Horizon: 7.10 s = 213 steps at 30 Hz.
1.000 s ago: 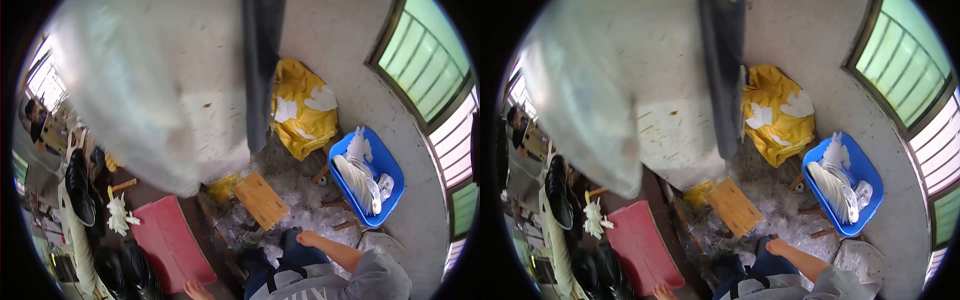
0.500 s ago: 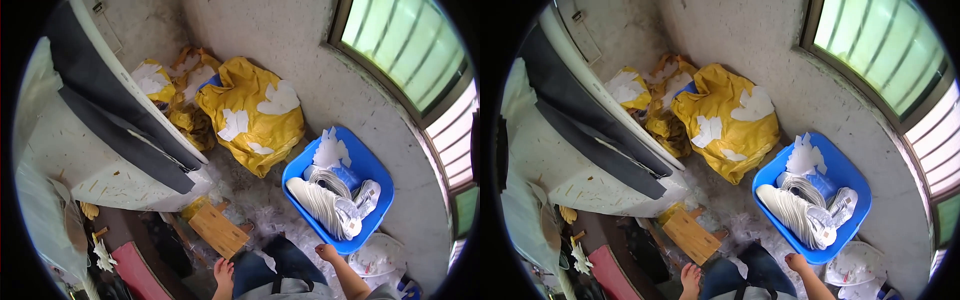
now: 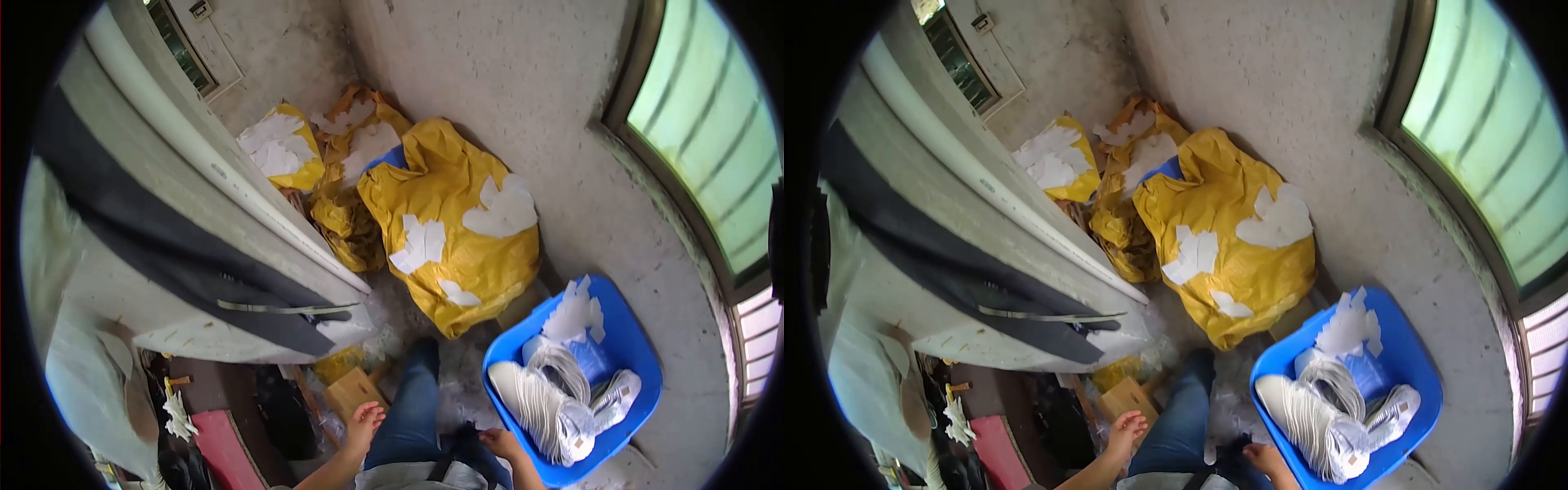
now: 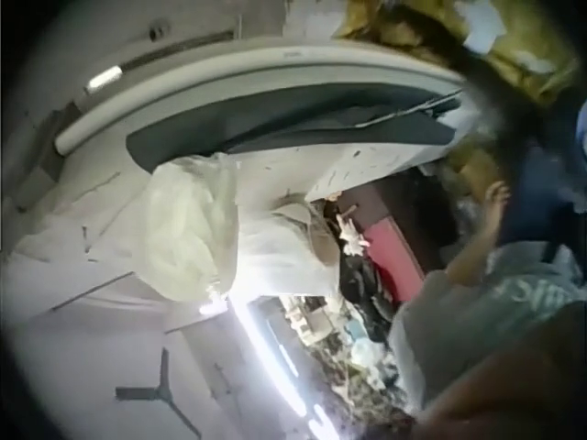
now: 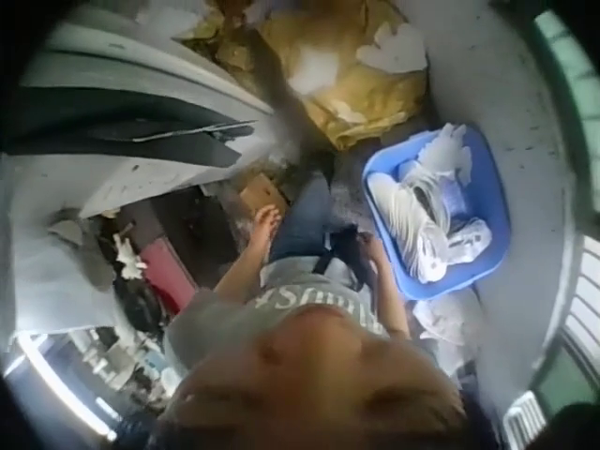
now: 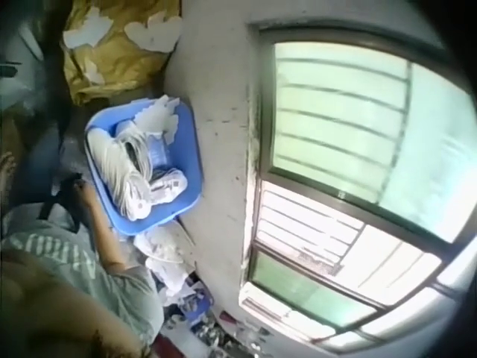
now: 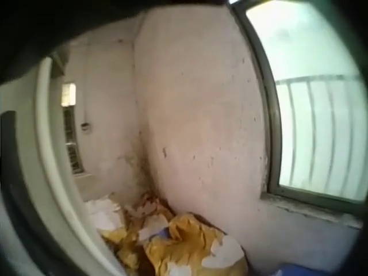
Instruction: Assembling shoe components by inserting white liners into shoe uppers at a workshop table.
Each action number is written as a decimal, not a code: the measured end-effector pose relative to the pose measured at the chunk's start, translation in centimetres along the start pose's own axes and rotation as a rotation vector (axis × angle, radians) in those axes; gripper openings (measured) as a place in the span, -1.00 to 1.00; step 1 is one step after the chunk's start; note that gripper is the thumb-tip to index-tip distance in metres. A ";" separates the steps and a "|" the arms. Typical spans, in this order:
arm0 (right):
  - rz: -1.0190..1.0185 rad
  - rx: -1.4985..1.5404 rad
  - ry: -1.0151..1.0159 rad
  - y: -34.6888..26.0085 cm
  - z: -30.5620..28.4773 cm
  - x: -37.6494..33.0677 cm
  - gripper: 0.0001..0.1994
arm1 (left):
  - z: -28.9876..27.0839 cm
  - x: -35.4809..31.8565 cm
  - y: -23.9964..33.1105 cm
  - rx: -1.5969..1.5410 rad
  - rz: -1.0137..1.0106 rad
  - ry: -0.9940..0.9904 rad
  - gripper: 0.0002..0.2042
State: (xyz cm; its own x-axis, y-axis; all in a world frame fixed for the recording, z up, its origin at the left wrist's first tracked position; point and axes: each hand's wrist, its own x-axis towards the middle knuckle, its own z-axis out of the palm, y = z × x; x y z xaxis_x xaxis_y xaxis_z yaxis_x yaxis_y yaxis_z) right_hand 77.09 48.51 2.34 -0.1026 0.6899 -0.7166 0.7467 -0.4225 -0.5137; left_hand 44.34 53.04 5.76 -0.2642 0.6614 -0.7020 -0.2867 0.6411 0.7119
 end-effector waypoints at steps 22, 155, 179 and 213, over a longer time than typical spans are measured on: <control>0.080 0.114 0.171 -18.2 -13.2 22.5 -0.77 | 15.7 30.9 31.4 -0.244 0.006 -0.180 -0.74; 0.650 0.913 0.515 -17.8 -7.2 39.2 -0.79 | 17.0 54.0 35.5 1.084 -0.169 -0.313 -0.75; 0.688 1.037 0.198 -17.5 -8.5 38.4 -0.79 | 10.6 51.8 34.3 0.752 -0.050 -0.142 -0.80; -0.325 -1.071 1.447 -78.2 -74.7 70.5 -0.66 | 3.4 74.1 69.2 1.180 0.689 -0.085 -0.83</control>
State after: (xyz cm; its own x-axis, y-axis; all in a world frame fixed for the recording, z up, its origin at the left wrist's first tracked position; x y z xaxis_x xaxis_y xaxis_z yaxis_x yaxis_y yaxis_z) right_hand 60.50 174.08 27.24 -0.1634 0.8118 0.5606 0.9258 -0.0702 0.3714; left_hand 8.03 147.76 3.10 0.0366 0.9728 -0.2288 0.8380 0.0949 0.5374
